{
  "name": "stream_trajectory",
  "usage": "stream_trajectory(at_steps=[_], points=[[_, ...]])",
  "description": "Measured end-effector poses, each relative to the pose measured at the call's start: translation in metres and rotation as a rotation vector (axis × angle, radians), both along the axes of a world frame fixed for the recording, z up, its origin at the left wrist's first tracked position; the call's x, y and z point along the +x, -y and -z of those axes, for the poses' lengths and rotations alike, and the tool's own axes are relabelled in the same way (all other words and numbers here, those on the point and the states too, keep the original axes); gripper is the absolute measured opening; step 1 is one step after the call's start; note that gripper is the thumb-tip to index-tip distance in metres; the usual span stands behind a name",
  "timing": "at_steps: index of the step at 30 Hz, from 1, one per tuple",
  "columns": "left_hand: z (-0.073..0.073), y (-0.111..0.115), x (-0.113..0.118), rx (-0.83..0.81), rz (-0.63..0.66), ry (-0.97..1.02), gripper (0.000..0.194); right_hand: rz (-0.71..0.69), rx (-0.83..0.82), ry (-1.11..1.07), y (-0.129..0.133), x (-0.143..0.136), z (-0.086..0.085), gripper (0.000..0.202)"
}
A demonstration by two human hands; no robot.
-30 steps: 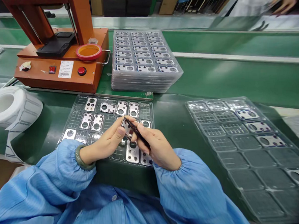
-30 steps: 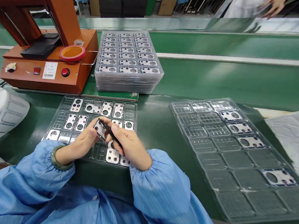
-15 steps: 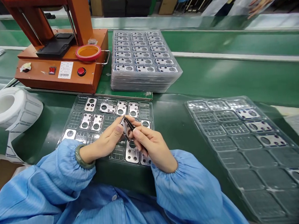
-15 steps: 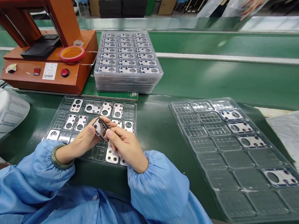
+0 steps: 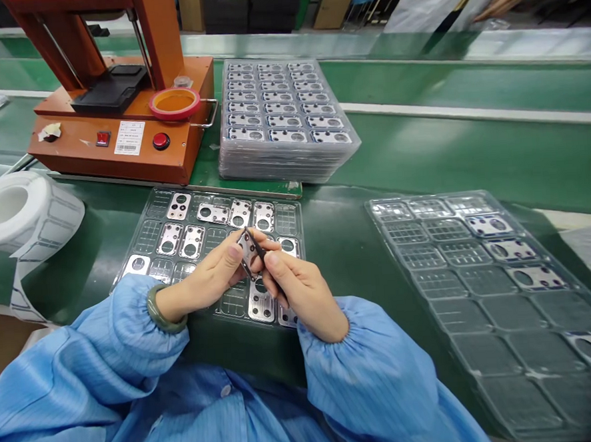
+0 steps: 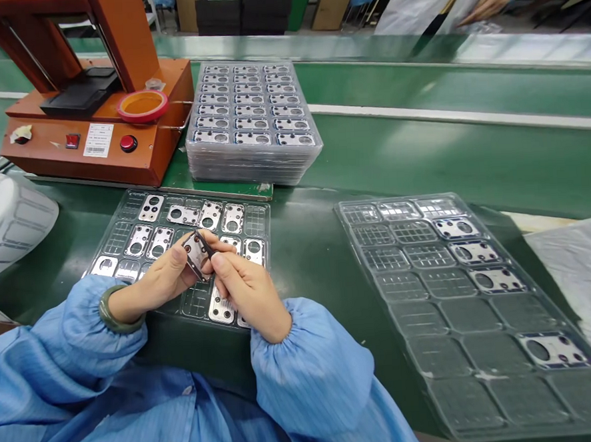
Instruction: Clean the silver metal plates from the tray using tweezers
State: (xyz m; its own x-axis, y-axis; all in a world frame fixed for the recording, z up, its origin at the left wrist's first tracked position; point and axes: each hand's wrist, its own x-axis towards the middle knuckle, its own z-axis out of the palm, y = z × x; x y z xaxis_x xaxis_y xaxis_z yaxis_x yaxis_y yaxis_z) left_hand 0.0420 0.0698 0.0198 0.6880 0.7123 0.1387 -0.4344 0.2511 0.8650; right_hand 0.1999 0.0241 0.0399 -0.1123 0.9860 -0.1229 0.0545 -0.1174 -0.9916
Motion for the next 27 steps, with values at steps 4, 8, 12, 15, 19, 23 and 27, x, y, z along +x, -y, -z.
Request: stream_trajectory(at_steps=[4, 8, 12, 15, 19, 23, 27], points=[[-0.0023, -0.0003, -0.0001, -0.025, 0.013, -0.007, 0.044, -0.014, 0.005, -0.002, -0.0003, 0.0004, -0.0013, 0.046], [-0.0029, -0.0014, -0.0028, 0.002, -0.012, -0.093, 0.046, -0.026, -0.042, -0.054, -0.0008, 0.0018, -0.0036, 0.043], [-0.0016, -0.0024, -0.0051, 0.086, -0.059, -0.190, 0.045, 0.061, -0.127, -0.137, -0.0020, 0.0026, -0.0042, 0.031], [-0.0018, -0.0021, -0.0047, 0.066, -0.050, -0.224, 0.047, 0.104, -0.145, -0.164, -0.0025, 0.0022, -0.0038, 0.035], [-0.0033, -0.0008, -0.0025, 0.000, -0.007, -0.107, 0.047, 0.089, -0.084, -0.214, -0.0035, 0.0031, -0.0031, 0.029], [-0.0035, -0.0007, -0.0022, -0.034, 0.026, -0.021, 0.044, 0.043, -0.036, -0.198, -0.0053, 0.0058, -0.0016, 0.023], [-0.0027, -0.0015, -0.0027, -0.068, 0.022, -0.008, 0.046, 0.008, 0.017, -0.146, -0.0056, 0.0068, 0.0003, 0.024]])
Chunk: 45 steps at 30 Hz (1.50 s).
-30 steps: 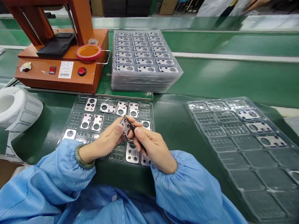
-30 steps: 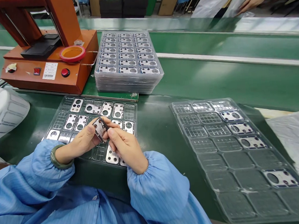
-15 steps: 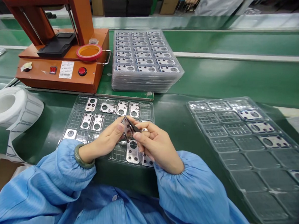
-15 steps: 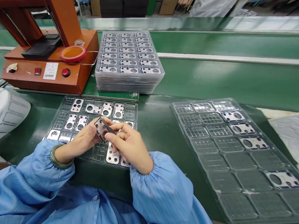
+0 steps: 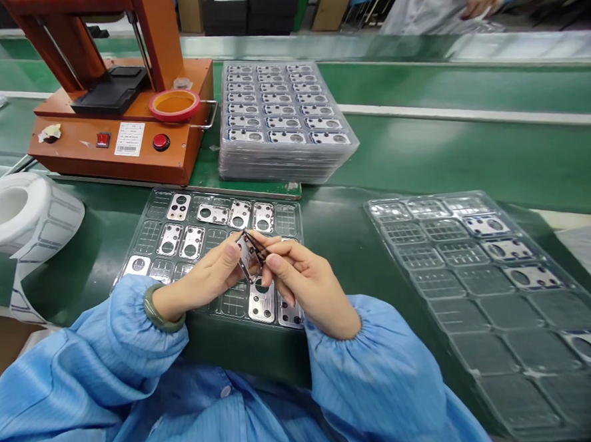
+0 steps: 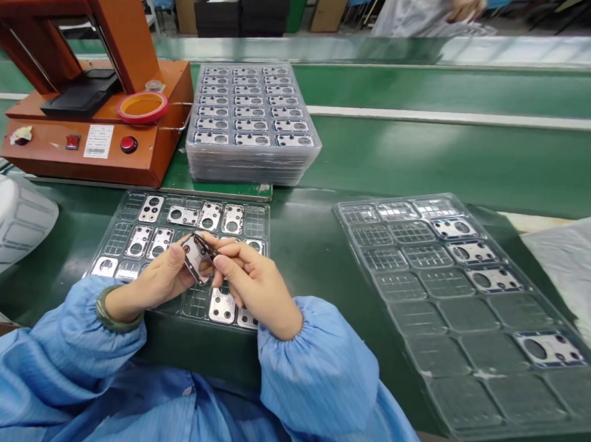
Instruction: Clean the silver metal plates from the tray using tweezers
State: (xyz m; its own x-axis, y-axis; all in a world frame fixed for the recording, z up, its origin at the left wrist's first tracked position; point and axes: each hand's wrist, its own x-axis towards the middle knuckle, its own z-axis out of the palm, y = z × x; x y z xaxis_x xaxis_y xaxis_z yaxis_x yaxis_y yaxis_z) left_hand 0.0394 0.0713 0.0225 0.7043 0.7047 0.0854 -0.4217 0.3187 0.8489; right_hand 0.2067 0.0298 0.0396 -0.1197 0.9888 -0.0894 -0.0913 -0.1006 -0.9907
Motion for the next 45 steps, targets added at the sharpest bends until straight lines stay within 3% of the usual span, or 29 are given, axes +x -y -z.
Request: stream_trajectory(at_steps=[10, 16, 22, 26, 30, 37, 45], points=[[-0.004, 0.003, 0.001, -0.107, -0.110, -0.084, 0.041, 0.070, 0.032, 0.393, 0.001, -0.001, -0.003, 0.042], [0.001, 0.005, -0.003, 0.054, -0.163, -0.270, 0.049, 0.063, -0.004, 0.403, 0.001, -0.004, -0.003, 0.034], [-0.006, 0.003, 0.002, 0.220, -0.253, -0.542, 0.032, 0.055, 0.024, 0.427, 0.002, -0.004, -0.003, 0.037], [-0.008, 0.002, 0.003, 0.228, -0.273, -0.570, 0.031, 0.004, 0.055, 0.326, 0.002, -0.004, 0.000, 0.023], [-0.011, 0.002, 0.002, 0.186, -0.240, -0.573, 0.031, 0.010, 0.133, 0.445, 0.003, -0.005, -0.002, 0.019], [-0.014, 0.004, 0.003, 0.034, -0.203, -0.418, 0.030, 0.026, 0.240, 0.658, 0.004, -0.004, -0.004, 0.034], [-0.017, 0.005, 0.004, -0.023, -0.182, -0.374, 0.030, -0.060, 0.150, 0.616, 0.002, -0.001, -0.003, 0.050]])
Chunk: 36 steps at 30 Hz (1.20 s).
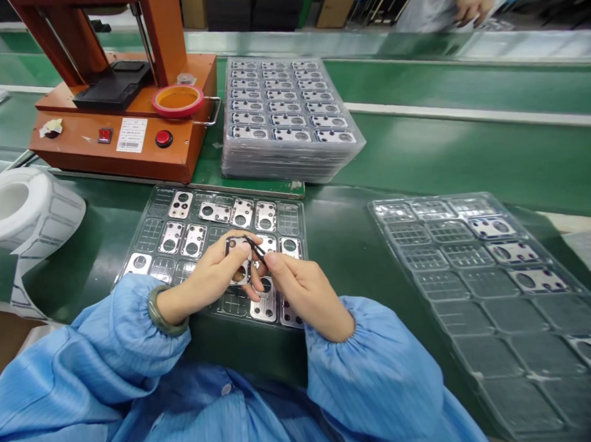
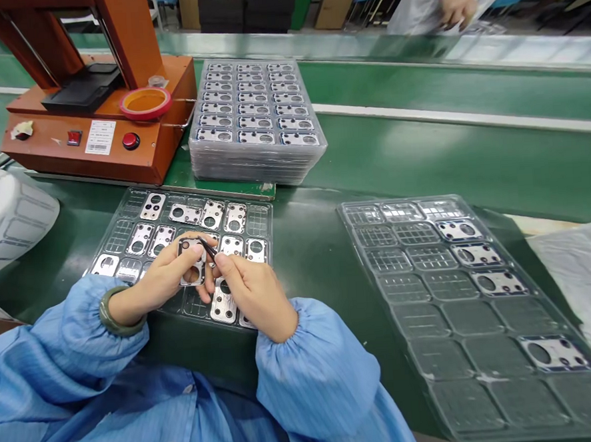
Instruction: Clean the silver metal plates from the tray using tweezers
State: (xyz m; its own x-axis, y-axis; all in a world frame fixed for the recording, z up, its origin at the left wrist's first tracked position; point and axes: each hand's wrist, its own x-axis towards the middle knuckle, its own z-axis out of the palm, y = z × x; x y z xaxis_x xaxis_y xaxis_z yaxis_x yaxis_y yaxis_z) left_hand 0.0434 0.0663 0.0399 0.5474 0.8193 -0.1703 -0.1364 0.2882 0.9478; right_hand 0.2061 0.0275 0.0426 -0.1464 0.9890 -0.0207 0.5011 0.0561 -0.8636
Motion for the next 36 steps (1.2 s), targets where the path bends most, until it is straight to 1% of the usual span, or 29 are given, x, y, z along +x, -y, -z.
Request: stream_trajectory(at_steps=[3, 6, 7, 11, 15, 18, 21, 25, 26, 29, 31, 33, 36], points=[[0.0010, -0.0006, -0.0009, 0.006, 0.000, -0.035, 0.030, -0.011, -0.043, -0.034, -0.0009, -0.0007, -0.0003, 0.046], [0.0030, -0.0008, -0.0011, 0.004, -0.028, -0.033, 0.030, 0.039, -0.103, -0.100, -0.0011, -0.0015, 0.0000, 0.028], [0.0038, -0.0008, -0.0011, 0.005, -0.040, -0.031, 0.029, 0.062, -0.110, -0.120, -0.0011, -0.0016, 0.0003, 0.025], [0.0057, -0.0002, -0.0009, 0.010, -0.052, 0.002, 0.027, 0.103, -0.076, -0.129, -0.0001, -0.0011, 0.0009, 0.027], [0.0040, -0.0003, -0.0008, -0.001, -0.020, 0.053, 0.028, 0.045, -0.074, -0.141, 0.0017, -0.0006, -0.0003, 0.025], [0.0008, -0.0008, -0.0011, -0.005, -0.015, 0.048, 0.029, 0.027, -0.068, -0.102, 0.0018, 0.0001, -0.0018, 0.026], [-0.0011, -0.0012, -0.0019, -0.009, -0.013, 0.036, 0.029, 0.011, -0.078, -0.082, 0.0002, 0.0017, -0.0032, 0.033], [-0.0001, -0.0016, -0.0025, -0.004, -0.014, 0.021, 0.027, 0.008, -0.103, -0.075, -0.0025, 0.0029, -0.0020, 0.045], [0.0003, -0.0017, -0.0025, -0.003, -0.014, 0.020, 0.027, 0.015, -0.112, -0.084, -0.0029, 0.0027, -0.0009, 0.044], [0.0005, -0.0021, -0.0021, -0.010, -0.031, 0.017, 0.027, 0.034, -0.132, -0.170, -0.0029, 0.0007, 0.0033, 0.028], [0.0004, -0.0025, -0.0017, -0.012, -0.047, 0.019, 0.028, 0.045, -0.127, -0.219, -0.0025, -0.0007, 0.0052, 0.024], [0.0009, -0.0028, -0.0013, -0.010, -0.045, 0.024, 0.028, 0.068, -0.103, -0.184, -0.0022, -0.0015, 0.0052, 0.022], [0.0030, -0.0033, -0.0007, 0.005, -0.030, 0.047, 0.028, 0.077, -0.043, -0.050, -0.0019, -0.0015, 0.0024, 0.025]])
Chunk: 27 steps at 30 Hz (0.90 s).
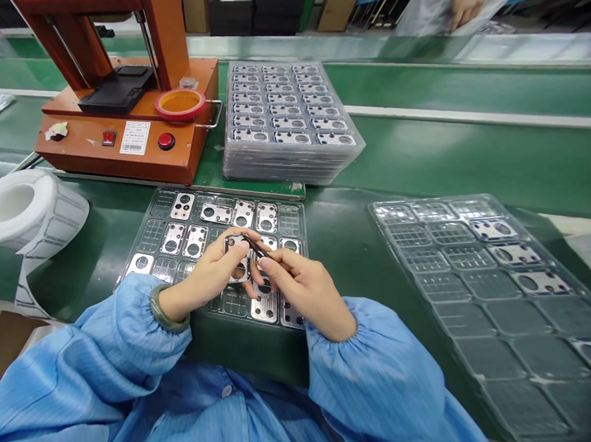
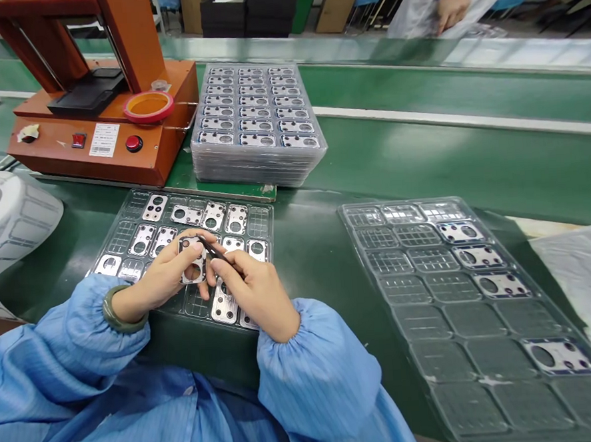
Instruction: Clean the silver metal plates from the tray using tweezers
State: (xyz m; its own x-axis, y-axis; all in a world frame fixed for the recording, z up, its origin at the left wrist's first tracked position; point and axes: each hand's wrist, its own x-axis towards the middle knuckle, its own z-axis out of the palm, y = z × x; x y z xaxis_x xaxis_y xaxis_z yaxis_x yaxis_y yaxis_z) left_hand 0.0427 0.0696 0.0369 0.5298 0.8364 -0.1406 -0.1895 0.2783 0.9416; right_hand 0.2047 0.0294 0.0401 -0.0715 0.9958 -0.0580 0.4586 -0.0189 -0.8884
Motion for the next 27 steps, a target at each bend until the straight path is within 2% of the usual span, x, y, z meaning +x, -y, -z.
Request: stream_trajectory(at_steps=[4, 9, 11, 14, 18, 21, 27], points=[[0.0011, 0.0002, -0.0001, 0.012, 0.000, 0.015, 0.026, -0.058, 0.055, 0.040, 0.0003, 0.0018, -0.0036, 0.033], [-0.0028, 0.0011, -0.0018, -0.025, 0.046, -0.004, 0.025, -0.059, 0.007, 0.005, 0.0009, 0.0038, -0.0039, 0.043], [-0.0034, 0.0009, -0.0024, -0.029, 0.043, -0.001, 0.025, -0.059, -0.012, -0.025, 0.0008, 0.0031, -0.0028, 0.040], [-0.0024, 0.0001, -0.0027, -0.045, 0.025, -0.010, 0.026, -0.053, -0.060, -0.098, 0.0001, 0.0009, -0.0007, 0.024], [-0.0001, -0.0010, -0.0028, -0.062, 0.032, -0.024, 0.024, -0.079, -0.135, -0.190, -0.0006, 0.0010, -0.0011, 0.022], [0.0003, -0.0011, -0.0026, -0.040, 0.049, -0.035, 0.024, -0.133, -0.125, -0.139, -0.0013, 0.0039, -0.0034, 0.026], [-0.0010, -0.0005, -0.0033, -0.044, 0.053, -0.059, 0.024, -0.153, -0.081, -0.023, -0.0022, 0.0065, -0.0047, 0.037]])
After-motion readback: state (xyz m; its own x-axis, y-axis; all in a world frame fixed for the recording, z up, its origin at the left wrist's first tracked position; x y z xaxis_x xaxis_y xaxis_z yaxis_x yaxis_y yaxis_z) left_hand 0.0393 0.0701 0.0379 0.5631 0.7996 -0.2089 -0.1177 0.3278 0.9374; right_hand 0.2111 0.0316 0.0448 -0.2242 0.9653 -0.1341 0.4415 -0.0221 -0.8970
